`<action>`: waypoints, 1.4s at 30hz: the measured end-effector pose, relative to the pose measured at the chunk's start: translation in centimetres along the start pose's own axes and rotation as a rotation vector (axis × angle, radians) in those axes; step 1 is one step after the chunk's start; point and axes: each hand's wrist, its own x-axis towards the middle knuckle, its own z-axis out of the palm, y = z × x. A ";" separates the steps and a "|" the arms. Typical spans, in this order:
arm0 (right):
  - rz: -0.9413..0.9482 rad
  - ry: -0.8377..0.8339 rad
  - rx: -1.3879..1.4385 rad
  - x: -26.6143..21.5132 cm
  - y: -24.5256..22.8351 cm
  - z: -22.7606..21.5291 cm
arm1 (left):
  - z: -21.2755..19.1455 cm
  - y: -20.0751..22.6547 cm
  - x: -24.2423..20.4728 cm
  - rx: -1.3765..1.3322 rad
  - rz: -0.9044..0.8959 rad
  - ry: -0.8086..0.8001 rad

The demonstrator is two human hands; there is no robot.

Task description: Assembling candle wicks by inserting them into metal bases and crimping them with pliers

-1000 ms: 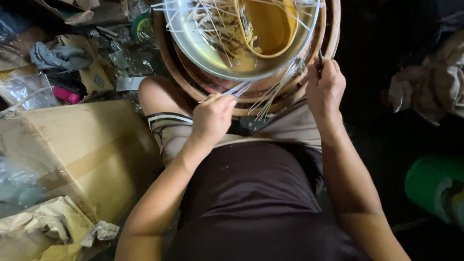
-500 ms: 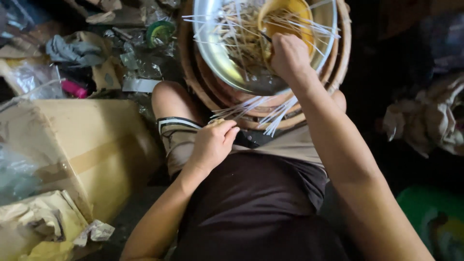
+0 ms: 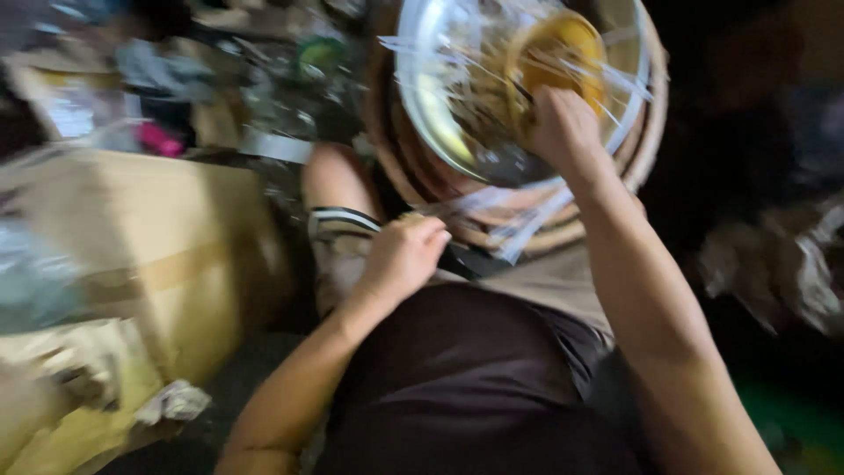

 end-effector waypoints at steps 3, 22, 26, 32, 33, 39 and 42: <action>0.103 -0.193 0.059 0.3 -3.0 -4.3 | 1.2 -1.0 -0.8 -0.035 -0.071 0.059; 0.559 0.261 1.201 -10.3 -9.5 -7.9 | 0.9 5.1 3.8 -0.321 -0.124 0.181; 0.558 0.382 1.796 -12.1 -11.6 -6.7 | 1.1 5.8 4.4 -0.443 -0.068 0.152; 0.445 0.309 1.593 -14.3 -10.8 -8.1 | 0.6 6.3 3.8 -0.463 -0.070 0.124; 0.355 0.215 1.390 -14.7 -10.4 -8.8 | 0.2 6.3 3.7 -0.501 -0.100 0.118; 0.133 -0.015 0.514 -18.1 -9.5 -6.2 | -1.1 5.9 3.5 -0.513 -0.081 0.075; 0.026 0.008 0.500 -17.4 -10.4 -7.3 | -0.6 5.1 3.5 -0.482 -0.039 0.039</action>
